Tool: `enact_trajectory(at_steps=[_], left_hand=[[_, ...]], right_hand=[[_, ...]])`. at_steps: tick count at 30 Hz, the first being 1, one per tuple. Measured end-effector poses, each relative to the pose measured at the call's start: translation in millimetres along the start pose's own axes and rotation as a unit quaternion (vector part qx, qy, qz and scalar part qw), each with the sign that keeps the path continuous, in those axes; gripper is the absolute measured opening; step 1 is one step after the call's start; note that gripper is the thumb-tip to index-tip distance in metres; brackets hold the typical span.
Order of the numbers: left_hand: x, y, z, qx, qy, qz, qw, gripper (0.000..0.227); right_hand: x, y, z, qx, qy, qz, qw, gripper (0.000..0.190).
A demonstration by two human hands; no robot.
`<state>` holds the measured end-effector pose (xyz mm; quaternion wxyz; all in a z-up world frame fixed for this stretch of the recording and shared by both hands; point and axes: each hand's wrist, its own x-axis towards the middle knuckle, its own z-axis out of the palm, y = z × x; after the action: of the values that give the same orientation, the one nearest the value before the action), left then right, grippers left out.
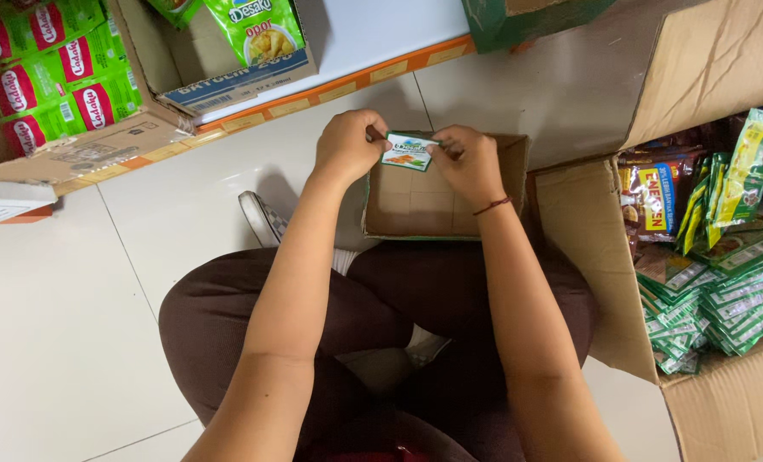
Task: The person sits on the floor and repeatedly picks up small green sachets from a large cardboard box, then places them into a smaller empty box. The person continues this process, stacking the sachets neatly in the smaller box.
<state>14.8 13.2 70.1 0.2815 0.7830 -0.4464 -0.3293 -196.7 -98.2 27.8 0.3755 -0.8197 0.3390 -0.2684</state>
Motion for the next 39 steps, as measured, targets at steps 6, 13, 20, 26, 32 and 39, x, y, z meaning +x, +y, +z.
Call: enact_trajectory(at_steps=[6, 13, 20, 26, 32, 39], left_hand=[[4, -4, 3, 0.085, 0.003, -0.006, 0.996, 0.012], [14, -20, 19, 0.117, 0.042, 0.014, 0.992, 0.015], [7, -9, 17, 0.179, 0.037, 0.056, 0.982, 0.037], [13, -20, 36, 0.178, 0.028, 0.052, 0.982, 0.031], [16, -27, 44, 0.205, 0.074, 0.090, 0.972, 0.017], [9, -20, 46, 0.251, 0.132, 0.127, 0.950, 0.017]], right_hand=[[-6, 21, 25, -0.044, -0.008, -0.012, 0.999, 0.013], [-8, 36, 50, -0.083, 0.030, 0.011, 0.996, 0.007], [-10, 52, 68, -0.067, 0.062, 0.039, 0.995, 0.013], [-7, 55, 81, -0.014, 0.098, 0.076, 0.992, 0.020], [-6, 48, 77, -0.014, 0.098, 0.102, 0.990, 0.025], [-9, 63, 79, -0.040, 0.013, 0.253, 0.967, 0.027]])
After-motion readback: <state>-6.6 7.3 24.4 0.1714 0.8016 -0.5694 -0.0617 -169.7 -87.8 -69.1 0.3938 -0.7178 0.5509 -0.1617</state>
